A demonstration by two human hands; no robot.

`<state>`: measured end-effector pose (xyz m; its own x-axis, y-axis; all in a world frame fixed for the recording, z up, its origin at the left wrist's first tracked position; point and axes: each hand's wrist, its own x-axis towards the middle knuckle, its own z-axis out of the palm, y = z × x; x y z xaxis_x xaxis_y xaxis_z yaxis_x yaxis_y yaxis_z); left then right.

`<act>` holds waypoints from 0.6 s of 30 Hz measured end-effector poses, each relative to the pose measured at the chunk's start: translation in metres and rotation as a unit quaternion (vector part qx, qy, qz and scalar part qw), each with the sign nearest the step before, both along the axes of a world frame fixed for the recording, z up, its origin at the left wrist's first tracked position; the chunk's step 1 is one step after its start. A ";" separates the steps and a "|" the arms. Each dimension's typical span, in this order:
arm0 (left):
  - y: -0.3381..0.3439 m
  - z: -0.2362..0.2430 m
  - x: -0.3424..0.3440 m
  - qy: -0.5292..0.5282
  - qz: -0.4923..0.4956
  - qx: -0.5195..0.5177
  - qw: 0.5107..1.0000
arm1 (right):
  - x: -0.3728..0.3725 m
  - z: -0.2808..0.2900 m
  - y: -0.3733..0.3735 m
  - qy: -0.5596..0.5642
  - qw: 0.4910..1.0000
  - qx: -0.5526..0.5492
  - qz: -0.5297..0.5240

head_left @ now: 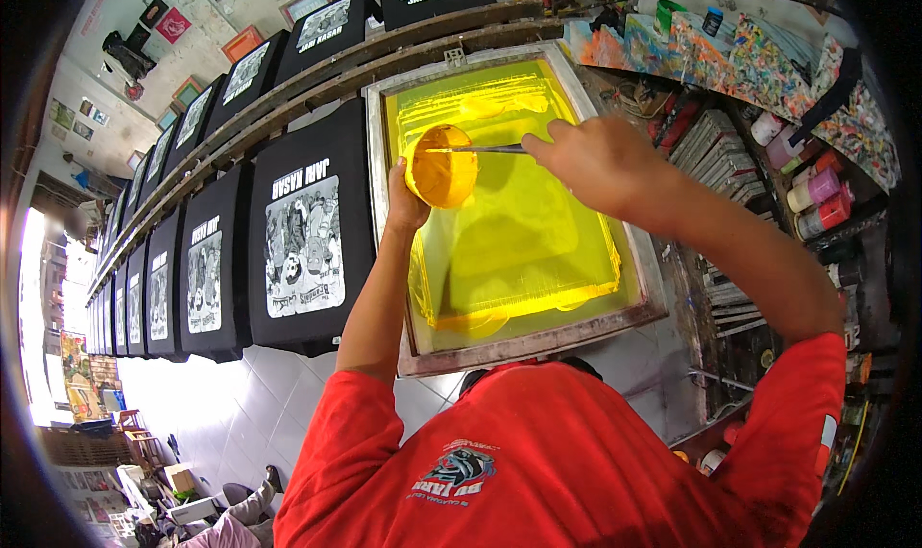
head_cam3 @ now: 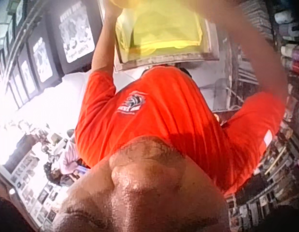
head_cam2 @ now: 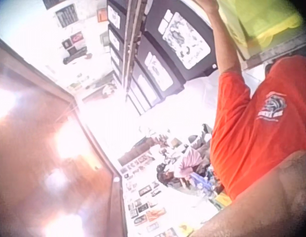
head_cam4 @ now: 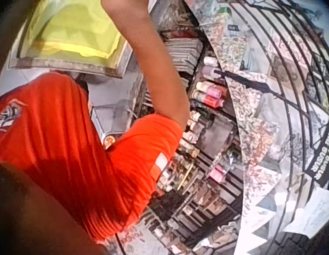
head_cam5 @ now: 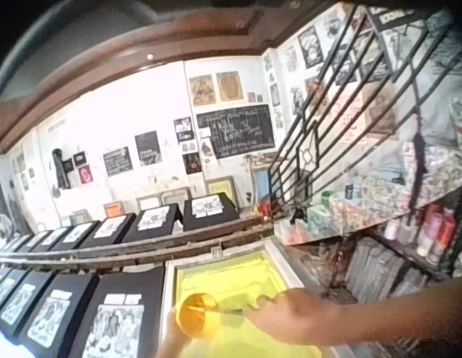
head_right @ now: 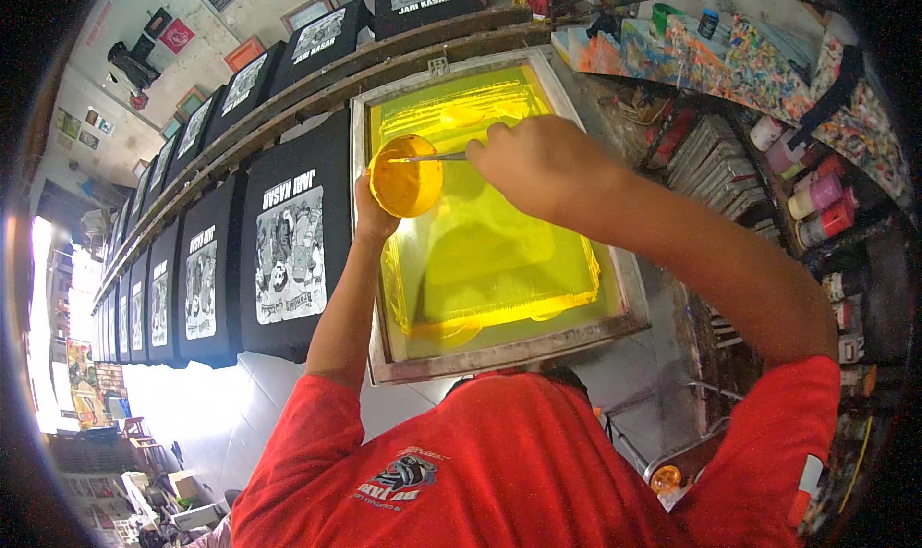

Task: The person cleans a squeegee with a cloth, then scoops yellow ink from a bucket and spreads it evenly across a screen printing frame using the squeegee. The person handles the squeegee, a cloth, a yellow ink bucket, and the screen frame.

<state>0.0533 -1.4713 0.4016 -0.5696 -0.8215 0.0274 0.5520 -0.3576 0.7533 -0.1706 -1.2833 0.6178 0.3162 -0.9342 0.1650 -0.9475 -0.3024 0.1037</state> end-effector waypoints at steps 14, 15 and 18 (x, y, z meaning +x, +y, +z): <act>-0.014 0.046 0.026 0.078 0.028 -0.043 0.996 | -0.018 -0.022 0.019 -0.409 0.901 0.115 -0.083; -0.013 0.049 0.026 0.083 0.034 -0.041 0.995 | -0.021 -0.037 0.019 -0.446 0.878 0.155 -0.081; -0.009 0.053 0.024 0.095 0.021 -0.061 0.993 | -0.007 -0.064 0.031 -0.548 0.795 0.231 -0.122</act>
